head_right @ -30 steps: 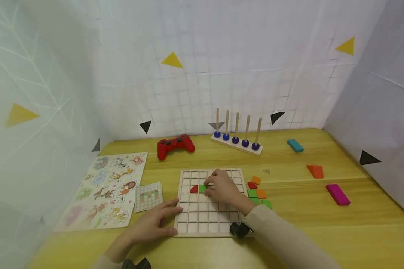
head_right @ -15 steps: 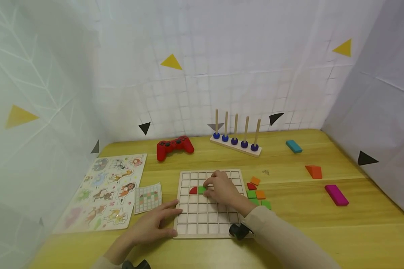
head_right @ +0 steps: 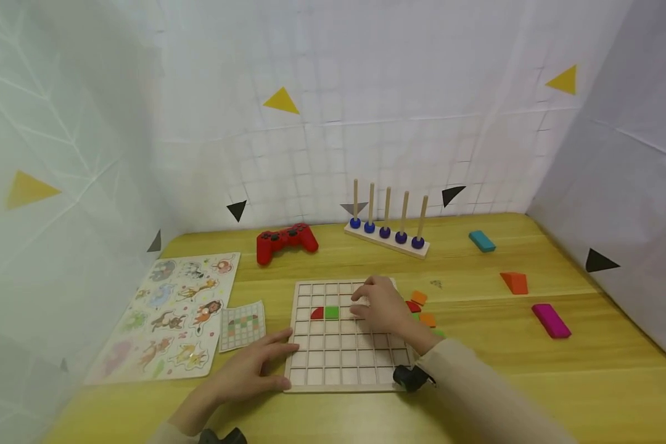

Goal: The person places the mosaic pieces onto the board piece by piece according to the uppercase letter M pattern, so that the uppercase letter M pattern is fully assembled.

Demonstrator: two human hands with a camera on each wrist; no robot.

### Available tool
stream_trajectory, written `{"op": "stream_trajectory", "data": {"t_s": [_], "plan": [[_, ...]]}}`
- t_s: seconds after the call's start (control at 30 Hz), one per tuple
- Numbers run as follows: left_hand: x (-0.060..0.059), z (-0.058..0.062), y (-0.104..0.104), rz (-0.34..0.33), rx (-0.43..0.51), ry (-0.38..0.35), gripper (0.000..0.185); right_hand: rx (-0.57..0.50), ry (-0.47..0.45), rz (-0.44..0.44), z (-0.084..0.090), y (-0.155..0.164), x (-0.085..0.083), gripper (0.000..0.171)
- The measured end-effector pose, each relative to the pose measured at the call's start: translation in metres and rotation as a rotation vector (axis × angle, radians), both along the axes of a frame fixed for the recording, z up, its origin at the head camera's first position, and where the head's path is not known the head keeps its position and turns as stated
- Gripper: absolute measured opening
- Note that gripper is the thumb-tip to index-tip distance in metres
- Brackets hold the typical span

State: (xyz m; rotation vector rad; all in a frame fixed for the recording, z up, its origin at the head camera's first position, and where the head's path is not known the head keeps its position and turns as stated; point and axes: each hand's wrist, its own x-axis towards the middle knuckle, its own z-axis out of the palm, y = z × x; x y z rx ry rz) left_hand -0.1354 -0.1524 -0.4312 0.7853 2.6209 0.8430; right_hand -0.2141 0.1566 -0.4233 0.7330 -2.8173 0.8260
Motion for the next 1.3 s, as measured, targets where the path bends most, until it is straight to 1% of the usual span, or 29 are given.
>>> {"op": "stream_trajectory", "data": {"t_s": [0.2,0.33,0.5,0.6,0.77,1.07,1.2,1.3], "plan": [[-0.001,0.004,0.000,-0.011,0.007,0.015,0.063,-0.030,-0.008,-0.040,0.000,0.027,0.000,0.013],[0.000,0.004,-0.001,-0.013,0.006,0.017,0.064,-0.026,-0.015,-0.071,-0.001,0.041,0.003,0.013],[0.000,0.004,0.000,-0.015,0.007,0.018,0.065,-0.021,-0.004,-0.099,0.003,0.061,0.005,0.013],[0.000,0.005,0.000,-0.013,0.008,0.016,0.065,-0.006,0.002,-0.133,0.006,0.073,0.005,0.014],[0.000,0.005,0.001,-0.010,0.010,0.012,0.064,0.014,-0.025,-0.193,0.008,0.092,0.008,0.016],[0.000,0.003,0.001,-0.013,0.012,0.035,0.062,0.034,-0.037,-0.223,-0.002,0.113,0.009,0.018],[0.000,0.002,0.001,-0.012,0.008,0.026,0.063,0.055,-0.066,-0.245,-0.005,0.121,0.008,0.020],[0.000,0.002,0.001,-0.011,0.006,0.023,0.064,0.067,-0.072,-0.243,-0.007,0.127,0.006,0.022]]}}
